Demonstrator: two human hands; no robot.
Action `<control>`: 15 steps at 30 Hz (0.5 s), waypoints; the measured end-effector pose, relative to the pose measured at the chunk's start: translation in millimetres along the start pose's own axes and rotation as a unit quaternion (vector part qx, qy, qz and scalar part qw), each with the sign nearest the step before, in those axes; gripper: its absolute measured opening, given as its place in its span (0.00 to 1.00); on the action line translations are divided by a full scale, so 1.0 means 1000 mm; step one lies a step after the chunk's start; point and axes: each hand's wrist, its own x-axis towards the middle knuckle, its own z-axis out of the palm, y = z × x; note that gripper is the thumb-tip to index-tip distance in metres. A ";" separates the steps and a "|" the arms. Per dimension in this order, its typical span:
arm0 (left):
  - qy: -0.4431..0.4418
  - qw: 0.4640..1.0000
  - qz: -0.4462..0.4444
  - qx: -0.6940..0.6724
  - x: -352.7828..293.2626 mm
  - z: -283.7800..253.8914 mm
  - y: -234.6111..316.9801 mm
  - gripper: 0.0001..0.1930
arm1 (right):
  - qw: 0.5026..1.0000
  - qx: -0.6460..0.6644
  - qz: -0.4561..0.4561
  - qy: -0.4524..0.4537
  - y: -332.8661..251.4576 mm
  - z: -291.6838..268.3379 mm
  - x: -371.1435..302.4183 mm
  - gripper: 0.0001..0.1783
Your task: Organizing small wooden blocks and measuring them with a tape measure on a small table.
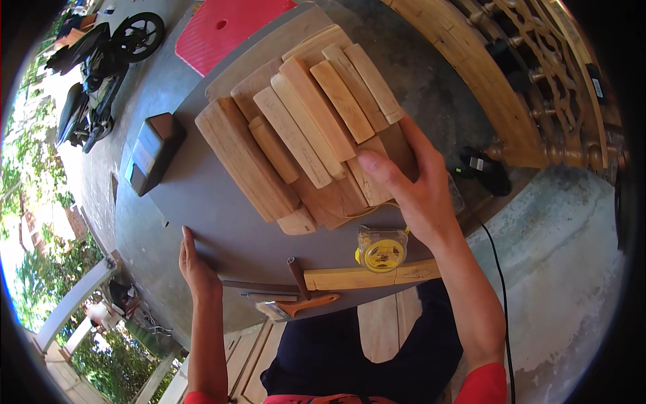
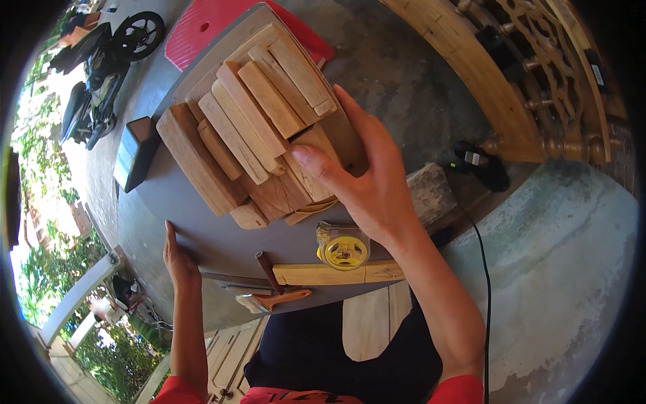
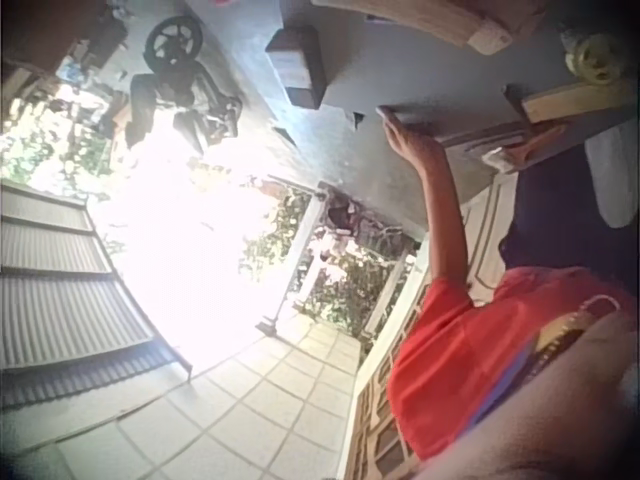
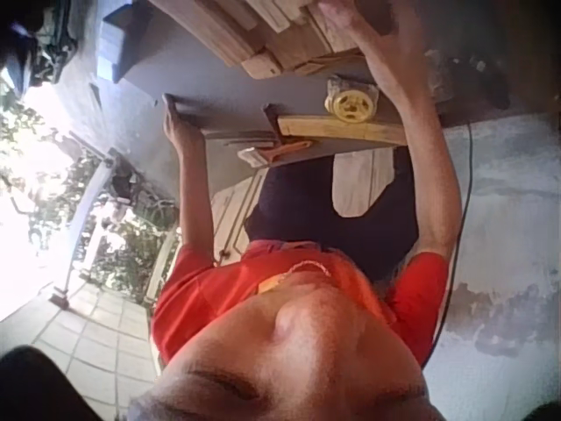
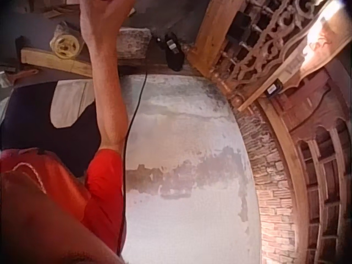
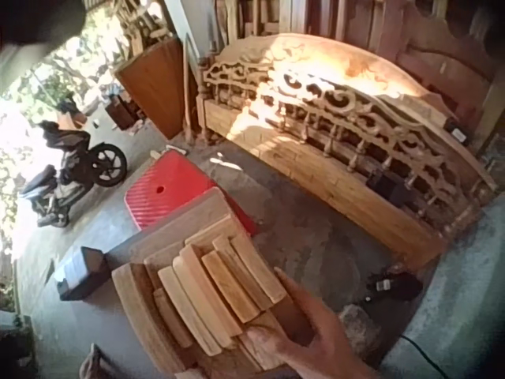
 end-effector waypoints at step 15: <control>0.007 1.000 -0.012 0.005 -0.010 0.009 0.004 0.26 | 1.000 0.013 -0.015 0.005 0.014 -0.015 0.008 0.48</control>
